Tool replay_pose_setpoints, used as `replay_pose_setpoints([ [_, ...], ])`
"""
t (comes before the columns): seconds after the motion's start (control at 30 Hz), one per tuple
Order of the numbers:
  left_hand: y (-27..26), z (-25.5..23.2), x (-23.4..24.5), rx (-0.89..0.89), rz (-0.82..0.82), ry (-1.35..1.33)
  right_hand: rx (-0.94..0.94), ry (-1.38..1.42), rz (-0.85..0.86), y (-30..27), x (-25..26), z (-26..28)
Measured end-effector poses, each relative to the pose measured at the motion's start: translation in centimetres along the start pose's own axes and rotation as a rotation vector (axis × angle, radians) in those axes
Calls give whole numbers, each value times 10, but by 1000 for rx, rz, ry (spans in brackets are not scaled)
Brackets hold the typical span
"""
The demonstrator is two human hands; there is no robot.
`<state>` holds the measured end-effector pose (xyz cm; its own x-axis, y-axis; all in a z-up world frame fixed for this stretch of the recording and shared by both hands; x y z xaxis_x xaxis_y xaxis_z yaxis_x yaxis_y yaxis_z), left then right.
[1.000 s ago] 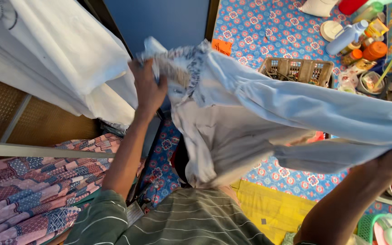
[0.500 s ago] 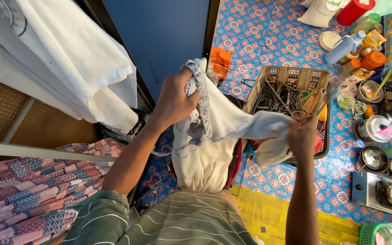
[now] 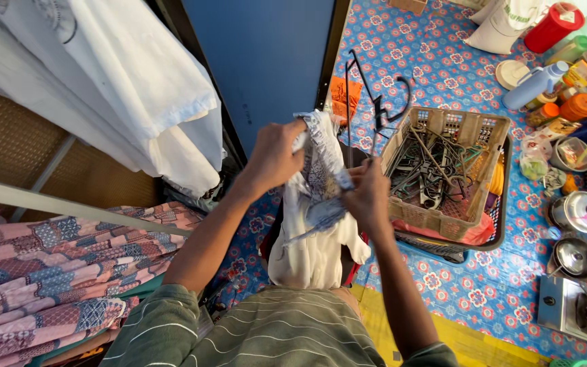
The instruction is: The person hangs several garments on hangers and places them in a wardrobe. They handle a teal shirt, a pink patterned dress, and a white shirt, placing each on a hanger and then hanging them on a rod inside a wardrobe.
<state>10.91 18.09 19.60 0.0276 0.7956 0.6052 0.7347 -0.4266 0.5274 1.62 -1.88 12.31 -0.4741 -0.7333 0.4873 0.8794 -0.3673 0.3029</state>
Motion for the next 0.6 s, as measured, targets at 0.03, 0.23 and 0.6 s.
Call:
replay_pose_setpoints([
  [0.03, 3, 11, 8, -55, -22, 71, -6, -65, -17, 7, 12, -9],
  [0.23, 3, 32, 27, -90, -48, 376, 23, -222, -37, 55, 100, -11],
  [0.6, 3, 47, 0, 41, -447, 336, -428, -95, 221, -2, 65, -47],
])
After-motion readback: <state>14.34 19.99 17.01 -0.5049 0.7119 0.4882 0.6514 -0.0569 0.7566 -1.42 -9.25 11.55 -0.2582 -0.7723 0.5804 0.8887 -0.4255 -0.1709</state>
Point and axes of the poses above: each hand's wrist, its own y-axis towards the middle knuckle, its own x-axis out of the back of the hand, z = x × y, the point moved 2 cm from there along y, towards the middle knuckle, and after that the axes turned 6 degrees about -z, right-handed, at the moved point
